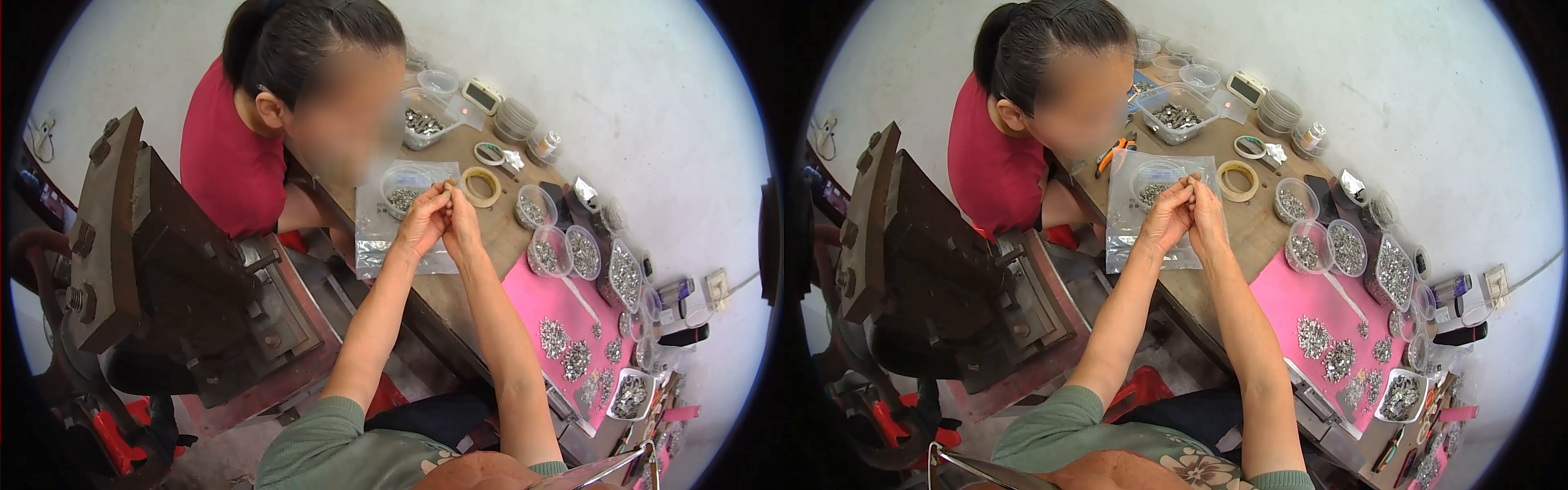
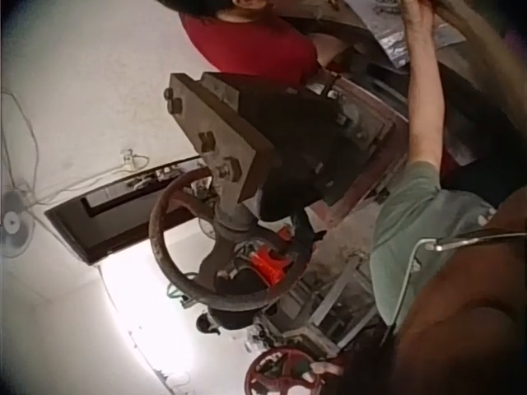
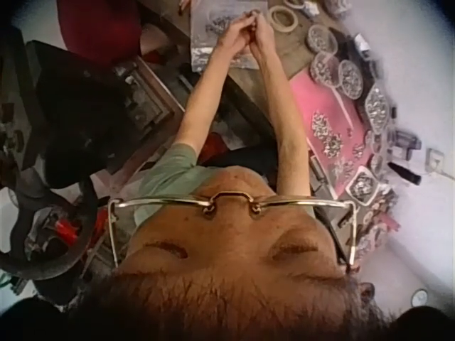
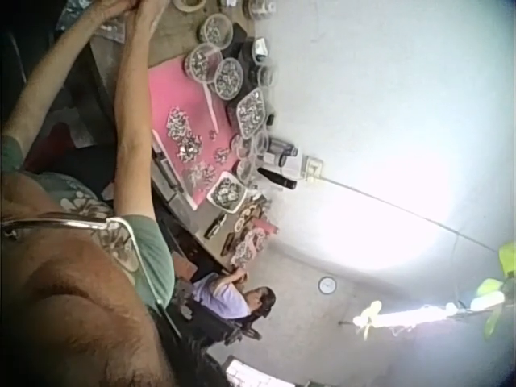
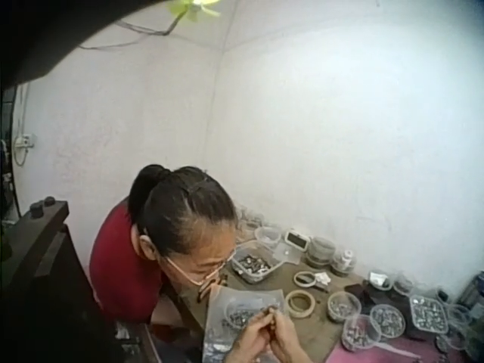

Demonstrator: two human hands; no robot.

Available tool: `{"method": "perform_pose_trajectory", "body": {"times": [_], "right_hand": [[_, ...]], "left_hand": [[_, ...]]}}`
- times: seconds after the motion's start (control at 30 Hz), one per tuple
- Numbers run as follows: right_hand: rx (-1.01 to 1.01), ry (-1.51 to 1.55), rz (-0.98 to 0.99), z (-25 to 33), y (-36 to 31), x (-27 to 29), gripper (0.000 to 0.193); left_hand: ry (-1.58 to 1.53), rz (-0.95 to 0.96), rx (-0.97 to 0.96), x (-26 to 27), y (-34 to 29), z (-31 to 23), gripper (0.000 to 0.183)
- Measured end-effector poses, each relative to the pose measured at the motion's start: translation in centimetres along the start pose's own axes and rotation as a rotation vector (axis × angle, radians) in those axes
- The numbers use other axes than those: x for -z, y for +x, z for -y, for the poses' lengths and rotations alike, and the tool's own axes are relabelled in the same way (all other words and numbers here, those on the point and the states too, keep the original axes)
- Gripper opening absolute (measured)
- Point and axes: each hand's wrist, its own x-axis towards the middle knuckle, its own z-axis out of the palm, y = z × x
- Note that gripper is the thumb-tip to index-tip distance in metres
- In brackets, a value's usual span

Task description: The person places small metal components by hand onto a mounting strip at a workbench.

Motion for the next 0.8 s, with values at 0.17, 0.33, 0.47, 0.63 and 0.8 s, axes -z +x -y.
{"method": "perform_pose_trajectory", "body": {"times": [0.17,0.33,0.47,0.63,0.8], "right_hand": [[0.019,-0.053,0.016,-0.5,0.9,0.3,0.019],[0.027,-0.113,-0.006,-0.2,0.6,-0.6,0.02],[0.027,-0.14,-0.019,-0.3,0.7,-0.6,0.02],[0.04,-0.142,-0.025,-0.6,0.6,-0.6,0.018],[0.044,-0.128,-0.028,-0.3,0.2,-0.5,0.019]], "left_hand": [[-0.044,0.026,0.007,0.4,0.4,-0.2,0.024],[-0.06,0.032,0.01,0.7,0.4,-0.4,0.024],[-0.058,0.016,-0.001,0.6,0.3,-0.5,0.024],[-0.068,0.018,0.008,0.6,0.0,-0.6,0.024],[-0.081,0.018,0.022,0.3,-0.1,-0.5,0.025]]}}
